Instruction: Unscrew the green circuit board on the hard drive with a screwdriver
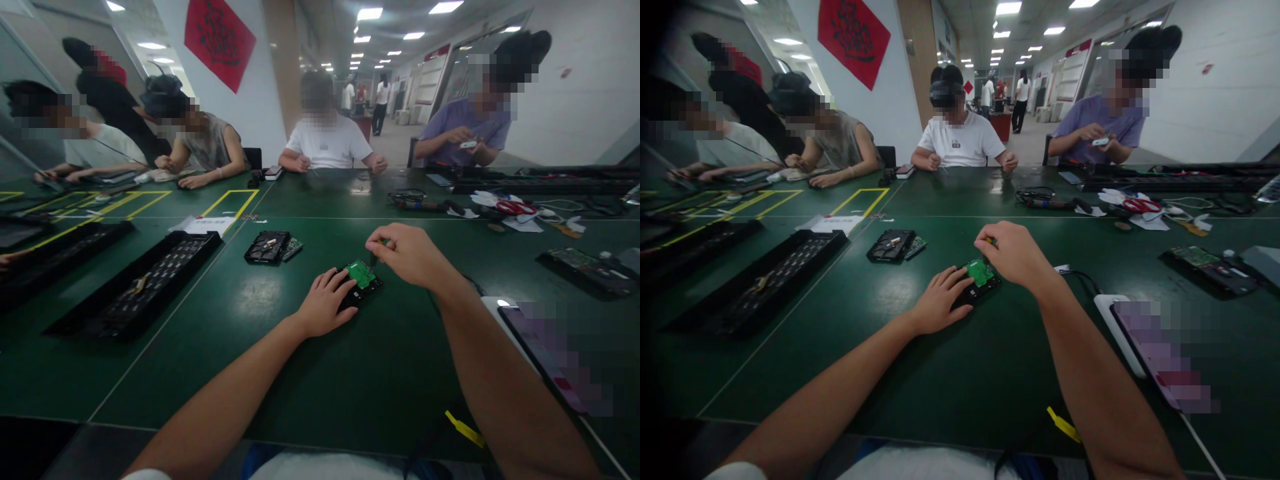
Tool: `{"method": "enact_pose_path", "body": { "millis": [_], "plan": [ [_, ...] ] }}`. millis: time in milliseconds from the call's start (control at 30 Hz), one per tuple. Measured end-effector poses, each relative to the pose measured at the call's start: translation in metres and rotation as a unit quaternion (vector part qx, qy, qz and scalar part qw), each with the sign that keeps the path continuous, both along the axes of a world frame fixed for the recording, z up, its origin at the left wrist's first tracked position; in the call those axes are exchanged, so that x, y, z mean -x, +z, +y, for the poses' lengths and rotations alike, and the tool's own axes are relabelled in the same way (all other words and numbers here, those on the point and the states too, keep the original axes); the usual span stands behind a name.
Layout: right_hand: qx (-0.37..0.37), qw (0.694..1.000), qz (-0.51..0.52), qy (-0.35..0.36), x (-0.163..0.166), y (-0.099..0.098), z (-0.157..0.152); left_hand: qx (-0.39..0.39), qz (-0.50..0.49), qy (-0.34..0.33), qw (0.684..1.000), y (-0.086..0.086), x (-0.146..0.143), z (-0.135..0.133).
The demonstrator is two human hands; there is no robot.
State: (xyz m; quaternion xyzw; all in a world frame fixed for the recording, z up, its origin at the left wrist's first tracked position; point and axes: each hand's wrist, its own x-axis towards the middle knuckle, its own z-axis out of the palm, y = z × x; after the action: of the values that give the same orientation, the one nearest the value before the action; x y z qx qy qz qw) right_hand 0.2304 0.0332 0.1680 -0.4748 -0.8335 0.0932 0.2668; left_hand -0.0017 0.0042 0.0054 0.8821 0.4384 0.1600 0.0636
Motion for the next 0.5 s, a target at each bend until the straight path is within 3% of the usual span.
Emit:
{"method": "enact_pose_path", "body": {
  "millis": [200, 400, 500],
  "plan": [
    [0.06, 0.997, 0.054, 0.002, -0.0037, -0.0025, 0.0019, 0.003, -0.003, 0.001, 1.0, 0.0008, 0.0005, -0.0002],
    [0.011, 1.0, -0.006, 0.005, -0.0071, -0.0009, 0.0057, 0.003, -0.004, -0.004, 1.0, 0.0022, 0.0011, -0.0002],
    [0.024, 1.0, -0.002, 0.014, -0.0079, 0.0009, 0.004, 0.005, -0.004, -0.004, 1.0, 0.0016, 0.001, 0.0]
  ]
}}
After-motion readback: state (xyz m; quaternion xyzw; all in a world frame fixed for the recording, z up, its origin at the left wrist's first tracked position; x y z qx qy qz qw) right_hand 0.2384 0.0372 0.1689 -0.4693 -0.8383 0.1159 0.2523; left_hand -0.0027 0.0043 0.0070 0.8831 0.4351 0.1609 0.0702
